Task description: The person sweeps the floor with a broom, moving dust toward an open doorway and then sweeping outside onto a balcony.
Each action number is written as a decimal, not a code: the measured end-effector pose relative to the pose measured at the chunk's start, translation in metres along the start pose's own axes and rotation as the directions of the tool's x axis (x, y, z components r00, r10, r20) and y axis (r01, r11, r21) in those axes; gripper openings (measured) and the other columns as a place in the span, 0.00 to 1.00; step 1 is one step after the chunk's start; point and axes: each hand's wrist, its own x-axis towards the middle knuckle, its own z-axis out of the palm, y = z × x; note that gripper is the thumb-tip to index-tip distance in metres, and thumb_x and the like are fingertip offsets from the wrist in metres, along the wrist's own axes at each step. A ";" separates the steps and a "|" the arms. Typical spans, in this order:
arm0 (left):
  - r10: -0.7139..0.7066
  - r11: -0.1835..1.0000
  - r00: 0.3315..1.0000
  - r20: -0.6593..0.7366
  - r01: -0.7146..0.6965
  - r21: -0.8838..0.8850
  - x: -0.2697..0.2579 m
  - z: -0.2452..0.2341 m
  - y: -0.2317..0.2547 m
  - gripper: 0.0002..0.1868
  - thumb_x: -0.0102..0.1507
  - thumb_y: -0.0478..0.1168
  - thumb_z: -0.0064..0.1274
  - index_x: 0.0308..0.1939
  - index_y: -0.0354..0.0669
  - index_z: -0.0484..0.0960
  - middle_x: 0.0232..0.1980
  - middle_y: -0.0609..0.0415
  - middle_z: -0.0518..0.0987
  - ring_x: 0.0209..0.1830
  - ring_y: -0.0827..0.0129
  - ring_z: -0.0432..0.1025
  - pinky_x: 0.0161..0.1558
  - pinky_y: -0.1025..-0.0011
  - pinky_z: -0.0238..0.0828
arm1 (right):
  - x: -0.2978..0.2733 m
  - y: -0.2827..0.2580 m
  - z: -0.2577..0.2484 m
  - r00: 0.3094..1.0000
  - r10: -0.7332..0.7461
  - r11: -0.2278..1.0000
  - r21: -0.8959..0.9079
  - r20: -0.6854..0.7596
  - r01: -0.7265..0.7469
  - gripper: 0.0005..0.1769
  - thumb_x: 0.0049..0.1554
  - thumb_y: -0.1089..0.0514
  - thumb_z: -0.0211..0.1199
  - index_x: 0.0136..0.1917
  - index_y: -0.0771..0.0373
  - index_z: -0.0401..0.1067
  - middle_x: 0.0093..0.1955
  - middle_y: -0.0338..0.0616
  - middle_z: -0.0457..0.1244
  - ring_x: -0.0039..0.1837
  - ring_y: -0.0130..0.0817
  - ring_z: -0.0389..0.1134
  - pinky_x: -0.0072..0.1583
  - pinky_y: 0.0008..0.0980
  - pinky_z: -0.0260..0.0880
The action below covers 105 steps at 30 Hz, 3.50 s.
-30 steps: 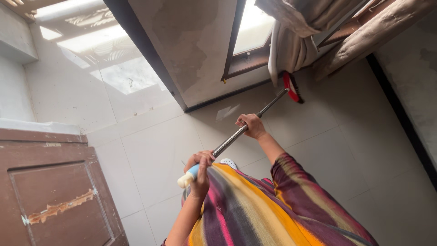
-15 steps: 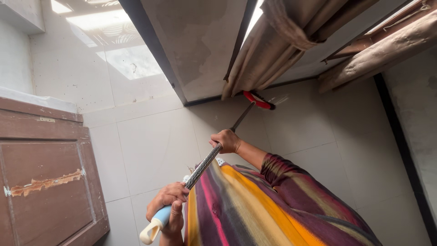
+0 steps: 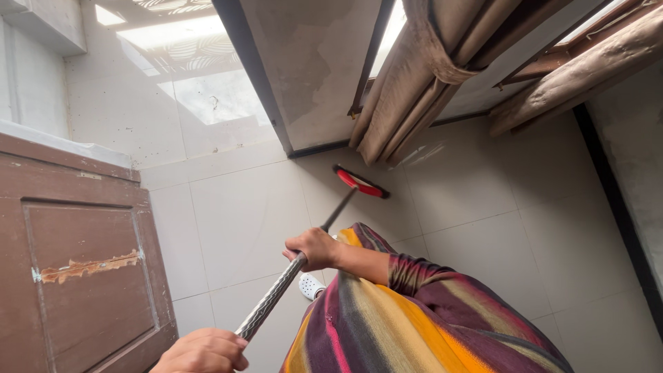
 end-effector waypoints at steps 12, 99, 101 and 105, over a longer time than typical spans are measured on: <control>-0.035 0.993 0.998 -0.044 0.029 -0.118 0.032 0.095 -0.088 0.18 0.61 0.37 0.64 0.25 0.43 0.68 0.25 0.55 0.73 0.29 0.66 0.73 0.54 0.59 0.79 | -0.045 0.093 -0.030 0.958 -0.005 0.926 -0.362 -0.286 -0.104 0.11 0.54 0.61 0.62 0.32 0.60 0.65 0.28 0.48 0.61 0.34 0.48 0.68 0.42 0.44 0.68; -0.036 0.949 0.985 -0.170 0.087 0.302 0.010 0.078 -0.024 0.16 0.55 0.32 0.65 0.23 0.41 0.69 0.24 0.54 0.74 0.31 0.61 0.78 0.49 0.62 0.80 | 0.030 0.065 0.063 0.965 -0.247 0.958 -0.172 -0.092 0.229 0.16 0.57 0.58 0.64 0.30 0.59 0.62 0.25 0.48 0.57 0.32 0.50 0.63 0.42 0.45 0.68; 0.003 0.958 0.992 -0.129 0.034 0.284 0.009 0.074 -0.006 0.19 0.56 0.33 0.66 0.22 0.42 0.68 0.22 0.55 0.73 0.27 0.64 0.76 0.47 0.63 0.82 | 0.030 0.030 0.060 0.961 -0.257 0.960 -0.144 -0.105 0.241 0.17 0.56 0.58 0.64 0.30 0.59 0.62 0.25 0.48 0.56 0.31 0.50 0.63 0.42 0.45 0.68; 0.088 0.978 0.989 -0.115 -0.064 0.200 0.012 0.063 0.003 0.19 0.55 0.38 0.68 0.23 0.45 0.70 0.22 0.59 0.75 0.28 0.68 0.79 0.45 0.65 0.84 | 0.008 -0.002 0.047 0.983 -0.163 0.986 -0.045 -0.086 0.159 0.16 0.56 0.59 0.64 0.30 0.59 0.62 0.25 0.48 0.57 0.30 0.49 0.63 0.40 0.45 0.66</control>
